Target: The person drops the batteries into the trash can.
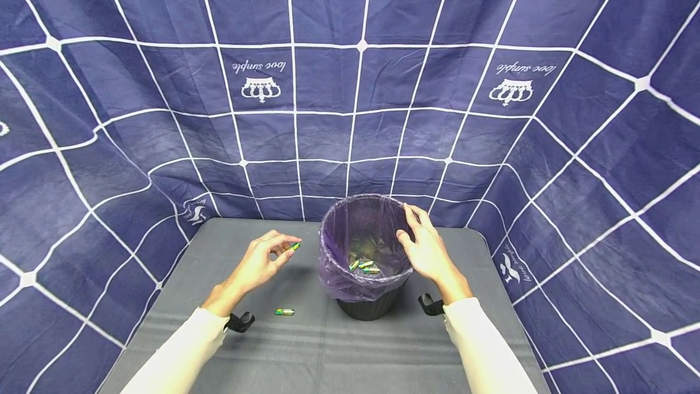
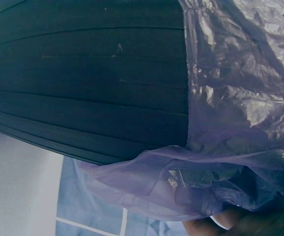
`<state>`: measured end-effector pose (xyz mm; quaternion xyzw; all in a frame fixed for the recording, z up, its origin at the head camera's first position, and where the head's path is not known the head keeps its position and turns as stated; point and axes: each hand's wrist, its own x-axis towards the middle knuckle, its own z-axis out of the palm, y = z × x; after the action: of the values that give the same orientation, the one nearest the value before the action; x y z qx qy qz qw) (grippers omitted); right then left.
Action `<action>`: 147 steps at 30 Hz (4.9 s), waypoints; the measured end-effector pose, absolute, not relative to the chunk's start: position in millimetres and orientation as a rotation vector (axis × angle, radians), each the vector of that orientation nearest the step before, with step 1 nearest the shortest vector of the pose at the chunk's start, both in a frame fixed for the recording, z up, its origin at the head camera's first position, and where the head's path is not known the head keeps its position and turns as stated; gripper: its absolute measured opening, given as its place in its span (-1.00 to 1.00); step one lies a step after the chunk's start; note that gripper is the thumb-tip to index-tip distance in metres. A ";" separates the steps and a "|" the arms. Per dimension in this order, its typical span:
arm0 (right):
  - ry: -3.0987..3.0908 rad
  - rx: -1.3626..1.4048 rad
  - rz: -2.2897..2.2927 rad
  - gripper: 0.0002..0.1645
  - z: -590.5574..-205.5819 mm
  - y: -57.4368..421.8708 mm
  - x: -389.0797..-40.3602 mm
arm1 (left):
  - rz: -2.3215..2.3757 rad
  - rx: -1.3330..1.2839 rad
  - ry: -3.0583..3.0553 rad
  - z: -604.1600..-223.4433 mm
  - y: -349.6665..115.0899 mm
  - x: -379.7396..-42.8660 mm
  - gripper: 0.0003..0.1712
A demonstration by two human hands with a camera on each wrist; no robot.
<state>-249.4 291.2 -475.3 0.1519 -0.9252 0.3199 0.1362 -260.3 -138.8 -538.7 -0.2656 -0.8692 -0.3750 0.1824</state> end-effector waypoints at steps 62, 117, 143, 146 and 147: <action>-2.690 0.439 0.926 -0.17 -470.9 289.6 -245.9 | -1.073 -1.133 -2.336 -367.0 -39.4 -291.4 -0.52; -2.692 0.455 0.918 -0.17 -470.3 289.9 -248.5 | -0.856 -1.005 -2.549 -347.8 2.1 -290.2 -0.34; -2.712 0.414 0.925 -0.16 -469.7 288.5 -248.3 | -0.907 -0.896 -2.538 -393.1 -59.4 -272.5 -0.47; -2.716 0.414 0.922 -0.15 -469.4 288.8 -249.0 | -0.922 -0.875 -2.543 -401.9 -67.9 -270.4 -0.46; -2.716 0.413 0.922 -0.15 -469.4 288.9 -249.0 | -0.924 -0.867 -2.547 -405.1 -70.6 -269.7 -0.46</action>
<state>-249.0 288.9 -469.4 0.1413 -0.9303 0.3159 0.1216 -269.7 -70.6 -405.1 -0.3014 -0.8855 -0.3212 0.1476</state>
